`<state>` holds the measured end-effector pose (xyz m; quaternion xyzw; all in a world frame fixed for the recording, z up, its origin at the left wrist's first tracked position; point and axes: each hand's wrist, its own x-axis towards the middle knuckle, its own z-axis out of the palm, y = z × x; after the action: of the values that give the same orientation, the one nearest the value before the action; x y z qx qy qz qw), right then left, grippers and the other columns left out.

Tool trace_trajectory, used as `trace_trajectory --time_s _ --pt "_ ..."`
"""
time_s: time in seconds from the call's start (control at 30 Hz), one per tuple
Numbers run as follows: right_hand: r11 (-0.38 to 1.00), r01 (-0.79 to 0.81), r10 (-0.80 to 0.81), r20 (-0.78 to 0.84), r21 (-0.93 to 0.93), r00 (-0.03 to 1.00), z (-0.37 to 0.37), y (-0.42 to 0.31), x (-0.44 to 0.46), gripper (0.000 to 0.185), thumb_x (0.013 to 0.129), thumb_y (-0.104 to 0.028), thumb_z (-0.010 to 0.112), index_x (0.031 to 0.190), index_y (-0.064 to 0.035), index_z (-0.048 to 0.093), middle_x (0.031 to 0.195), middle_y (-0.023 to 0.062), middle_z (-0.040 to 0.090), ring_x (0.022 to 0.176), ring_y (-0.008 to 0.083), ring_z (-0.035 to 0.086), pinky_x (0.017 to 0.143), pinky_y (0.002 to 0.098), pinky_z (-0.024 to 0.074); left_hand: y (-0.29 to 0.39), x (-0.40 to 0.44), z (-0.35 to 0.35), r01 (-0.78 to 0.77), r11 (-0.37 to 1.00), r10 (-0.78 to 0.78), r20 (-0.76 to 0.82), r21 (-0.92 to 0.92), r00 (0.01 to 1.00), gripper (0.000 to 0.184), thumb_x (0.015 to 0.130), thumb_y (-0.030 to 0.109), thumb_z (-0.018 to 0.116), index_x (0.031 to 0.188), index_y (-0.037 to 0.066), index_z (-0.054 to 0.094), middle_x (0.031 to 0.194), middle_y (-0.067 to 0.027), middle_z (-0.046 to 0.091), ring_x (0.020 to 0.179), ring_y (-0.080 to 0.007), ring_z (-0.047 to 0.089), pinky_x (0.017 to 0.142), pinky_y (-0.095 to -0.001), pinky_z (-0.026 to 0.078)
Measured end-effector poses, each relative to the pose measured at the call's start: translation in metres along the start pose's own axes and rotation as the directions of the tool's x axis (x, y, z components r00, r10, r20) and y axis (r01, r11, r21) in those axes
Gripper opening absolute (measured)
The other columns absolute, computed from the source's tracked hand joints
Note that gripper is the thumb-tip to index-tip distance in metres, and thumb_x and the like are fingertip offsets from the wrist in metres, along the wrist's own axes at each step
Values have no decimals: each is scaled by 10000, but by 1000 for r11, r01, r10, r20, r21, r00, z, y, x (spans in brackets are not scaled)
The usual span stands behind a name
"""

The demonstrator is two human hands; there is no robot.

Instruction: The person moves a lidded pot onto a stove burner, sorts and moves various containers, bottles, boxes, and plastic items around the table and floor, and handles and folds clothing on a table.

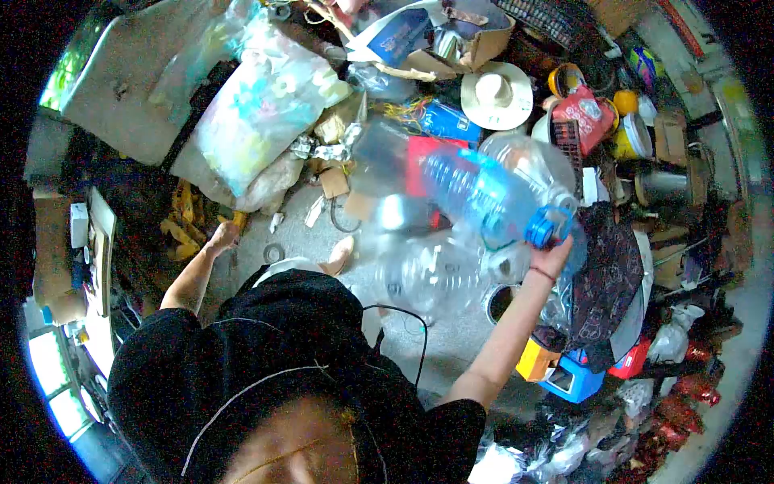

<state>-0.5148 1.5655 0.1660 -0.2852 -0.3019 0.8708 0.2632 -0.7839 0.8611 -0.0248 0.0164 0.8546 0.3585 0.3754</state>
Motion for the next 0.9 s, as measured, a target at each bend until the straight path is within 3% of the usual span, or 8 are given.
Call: trace_trajectory --time_s 0.03,0.07,0.13,0.2,0.23,0.43,0.57,0.9 --pt "991 110 -129 -323 -76 937 27 4 17 328 749 -364 398 858 -90 542 729 46 552 637 173 524 547 328 440 4 -2 -4 -89 992 86 38 85 996 96 716 82 484 632 37 490 577 -36 515 485 -141 509 420 -294 419" --pt "1000 15 -9 265 -18 964 -12 -3 63 318 744 -354 404 861 -93 545 732 42 556 638 177 528 566 347 445 3 -1 -3 44 999 -41 -75 29 996 76 714 71 485 643 47 490 558 -18 491 484 -138 507 420 -286 417" --pt "998 56 -52 -122 26 991 47 3 85 363 735 -345 418 968 -93 533 943 70 555 841 234 534 729 427 422 25 -10 -3 64 995 -70 -79 -78 994 74 710 64 478 639 48 486 551 -10 480 489 -133 500 421 -282 411" --pt "999 44 -46 144 19 989 72 8 124 406 732 -360 418 1037 -106 506 1046 92 512 963 258 482 782 465 388 13 -11 -9 -149 988 148 -16 -43 989 86 707 58 455 623 43 461 534 1 446 498 -122 468 425 -271 386" --pt "980 158 -181 -212 -123 960 118 17 117 420 732 -370 417 1054 -112 496 1067 95 499 979 265 471 790 477 379 -2 -6 -11 -144 989 143 -19 -47 990 86 707 58 455 623 43 461 534 1 446 498 -122 468 425 -271 386" --pt "996 -65 74 -150 62 986 137 73 209 677 695 -476 501 1156 -7 340 1172 148 378 1085 297 352 907 475 255 -34 -21 -16 119 976 -142 -121 -184 982 160 739 156 484 645 28 482 542 -15 446 481 -107 451 418 -272 380" --pt "932 -120 49 -208 -342 977 135 135 203 835 688 -483 532 1221 63 192 1291 181 195 1195 297 196 949 433 206 -54 -29 -15 276 934 -298 -67 -229 952 124 743 158 483 699 49 522 616 -31 497 500 -127 494 416 -263 410" --pt "915 -392 369 -189 -99 910 -36 229 29 473 766 -356 497 1074 -7 412 1061 117 484 952 222 478 822 343 381 -7 17 -1 279 958 -273 96 -67 957 146 769 136 455 647 55 460 569 -34 477 450 -104 453 376 -230 346"
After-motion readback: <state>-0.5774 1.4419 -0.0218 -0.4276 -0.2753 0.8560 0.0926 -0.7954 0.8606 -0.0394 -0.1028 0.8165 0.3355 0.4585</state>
